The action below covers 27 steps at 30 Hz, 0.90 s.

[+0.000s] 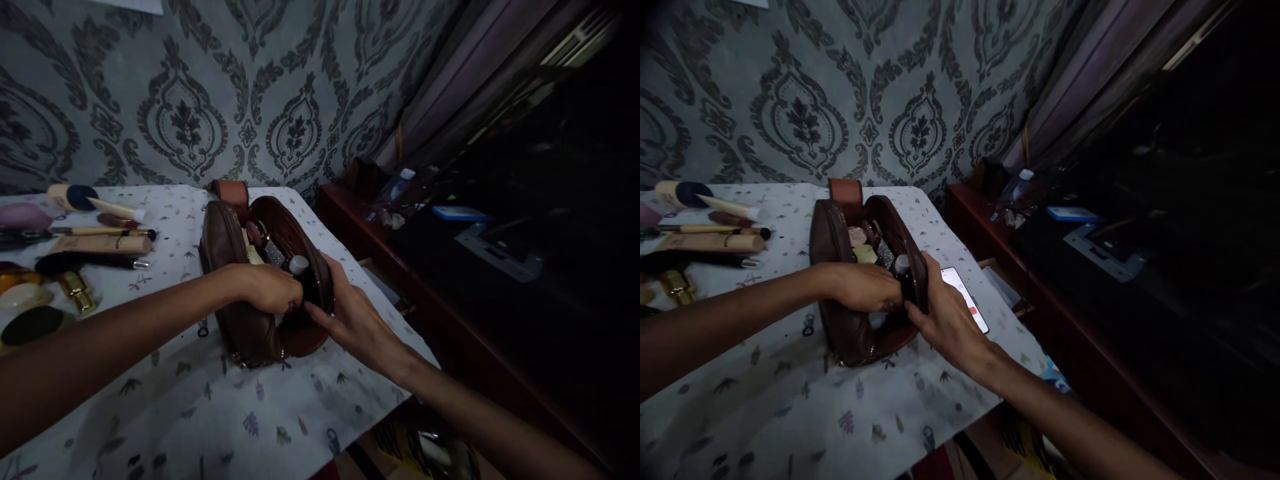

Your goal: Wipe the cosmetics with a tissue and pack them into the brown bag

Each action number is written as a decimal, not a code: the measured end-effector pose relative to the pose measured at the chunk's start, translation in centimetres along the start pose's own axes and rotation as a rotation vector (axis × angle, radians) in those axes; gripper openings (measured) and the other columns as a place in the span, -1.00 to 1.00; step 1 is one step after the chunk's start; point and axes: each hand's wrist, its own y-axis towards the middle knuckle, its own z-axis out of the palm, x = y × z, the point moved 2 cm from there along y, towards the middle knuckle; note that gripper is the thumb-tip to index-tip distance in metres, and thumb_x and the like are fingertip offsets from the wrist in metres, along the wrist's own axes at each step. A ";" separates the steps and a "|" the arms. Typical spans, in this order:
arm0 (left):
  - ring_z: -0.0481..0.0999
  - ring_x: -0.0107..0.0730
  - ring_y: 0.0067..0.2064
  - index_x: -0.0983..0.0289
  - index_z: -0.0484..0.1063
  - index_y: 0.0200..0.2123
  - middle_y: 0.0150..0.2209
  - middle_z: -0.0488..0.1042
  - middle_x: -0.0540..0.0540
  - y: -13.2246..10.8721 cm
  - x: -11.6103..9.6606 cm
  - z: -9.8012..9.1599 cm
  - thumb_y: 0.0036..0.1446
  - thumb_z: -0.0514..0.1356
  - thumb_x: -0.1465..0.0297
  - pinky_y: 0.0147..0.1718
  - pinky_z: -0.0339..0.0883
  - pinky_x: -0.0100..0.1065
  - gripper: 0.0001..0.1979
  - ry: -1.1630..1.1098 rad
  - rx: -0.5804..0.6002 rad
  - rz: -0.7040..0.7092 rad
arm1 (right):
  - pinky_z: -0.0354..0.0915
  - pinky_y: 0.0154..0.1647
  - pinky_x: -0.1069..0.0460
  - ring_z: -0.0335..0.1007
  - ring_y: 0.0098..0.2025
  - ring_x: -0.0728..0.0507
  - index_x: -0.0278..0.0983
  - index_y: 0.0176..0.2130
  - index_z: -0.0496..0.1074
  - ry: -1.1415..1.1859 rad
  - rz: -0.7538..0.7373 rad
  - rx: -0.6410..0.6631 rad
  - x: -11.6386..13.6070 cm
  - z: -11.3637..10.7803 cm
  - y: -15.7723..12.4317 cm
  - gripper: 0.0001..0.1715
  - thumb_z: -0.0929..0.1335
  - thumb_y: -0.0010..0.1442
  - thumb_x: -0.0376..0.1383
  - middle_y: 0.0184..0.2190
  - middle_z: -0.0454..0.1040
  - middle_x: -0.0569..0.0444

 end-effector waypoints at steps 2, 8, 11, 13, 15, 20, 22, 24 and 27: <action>0.50 -0.35 -0.36 0.30 0.58 -0.37 -0.37 0.61 0.05 -0.1 0.3 -0.4 0.13 0.14 0.58 -0.39 0.27 -0.43 -0.80 -0.098 -0.033 0.063 | 0.34 -0.22 -0.07 0.47 -0.20 -0.23 -0.31 0.32 -0.07 -0.004 0.004 -0.013 -0.1 -0.1 0.0 -0.16 0.30 0.14 -0.27 -0.18 0.51 -0.04; 0.54 -0.42 -0.31 0.26 0.59 -0.25 -0.27 0.61 0.04 -5.4 0.1 -3.1 0.21 0.13 0.45 -0.41 0.31 -0.46 -0.79 -0.511 -1.011 -0.004 | 0.33 -0.27 -0.06 0.46 -0.28 -0.22 -0.32 0.32 -0.05 -0.047 0.009 -0.050 -0.7 -0.2 0.0 -0.13 0.33 0.15 -0.21 -0.20 0.50 -0.04; 0.49 -0.43 -0.47 0.15 0.59 -0.21 -0.37 0.57 -0.01 -9.4 0.2 -2.4 0.20 0.19 0.29 -0.62 0.19 -0.45 -0.81 -0.713 -1.338 -0.223 | 0.35 -0.20 -0.10 0.48 -0.19 -0.25 -0.30 0.32 -0.04 -0.025 -0.022 -0.068 -0.9 -0.3 -0.2 -0.14 0.34 0.18 -0.12 -0.13 0.51 -0.07; 0.54 -0.36 -0.38 0.15 0.57 -0.23 -0.36 0.57 0.00 -11.4 0.4 -1.0 0.18 0.21 0.25 -0.58 0.27 -0.44 -0.83 -0.791 -1.399 -0.348 | 0.37 -0.21 -0.11 0.48 -0.24 -0.23 -0.29 0.33 -0.05 -0.004 -0.020 -0.066 -0.9 -0.4 -0.4 -0.14 0.33 0.21 -0.08 -0.13 0.52 -0.07; 0.55 -0.32 -0.34 0.17 0.55 -0.26 -0.37 0.57 -0.01 -12.7 0.8 1.0 0.17 0.21 0.23 -0.54 0.33 -0.42 -0.82 -0.801 -1.362 -0.496 | 0.37 -0.27 -0.09 0.46 -0.34 -0.18 -0.28 0.35 -0.09 0.012 -0.005 -0.061 -1.0 -0.5 -0.7 -0.13 0.31 0.24 -0.06 -0.15 0.53 -0.06; 0.48 -0.33 -0.48 0.19 0.50 -0.23 -0.41 0.57 -0.02 -14.1 1.7 4.5 0.24 0.03 0.12 -0.59 0.30 -0.38 -0.66 -0.607 -1.118 -0.741 | 0.40 -0.15 -0.13 0.50 -0.15 -0.21 -0.23 0.36 -0.08 0.037 -0.062 -0.121 -0.9 -1.4 -0.5 -0.14 0.32 0.25 -0.05 0.04 0.46 -0.15; 0.50 -0.32 -0.43 0.17 0.50 -0.22 -0.35 0.59 0.00 -13.8 1.7 4.1 0.25 0.01 0.09 -0.55 0.31 -0.38 -0.63 -0.432 -1.094 -0.708 | 0.38 -0.07 -0.15 0.47 -0.04 -0.25 -0.21 0.35 -0.04 0.016 -0.087 -0.154 -0.7 -1.7 -0.1 -0.16 0.33 0.24 -0.07 0.12 0.41 -0.17; 0.53 -0.30 -0.31 0.16 0.51 -0.22 -0.26 0.60 0.02 -12.7 1.4 2.7 0.27 0.02 0.10 -0.42 0.36 -0.37 -0.65 -0.270 -1.060 -0.577 | 0.38 -0.08 -0.15 0.47 -0.03 -0.26 -0.22 0.35 -0.05 -0.013 -0.086 -0.157 -0.4 -1.8 0.4 -0.16 0.33 0.23 -0.10 0.13 0.40 -0.18; 0.53 -0.27 -0.17 0.18 0.55 -0.27 -0.22 0.59 0.08 -9.9 0.5 -0.1 0.27 0.06 0.24 -0.24 0.35 -0.35 -0.72 -0.010 -0.882 -0.352 | 0.36 -0.15 -0.14 0.48 -0.11 -0.28 -0.32 0.37 -0.10 -0.077 -0.023 -0.109 0.1 -1.6 0.9 -0.09 0.34 0.20 -0.14 0.00 0.48 -0.19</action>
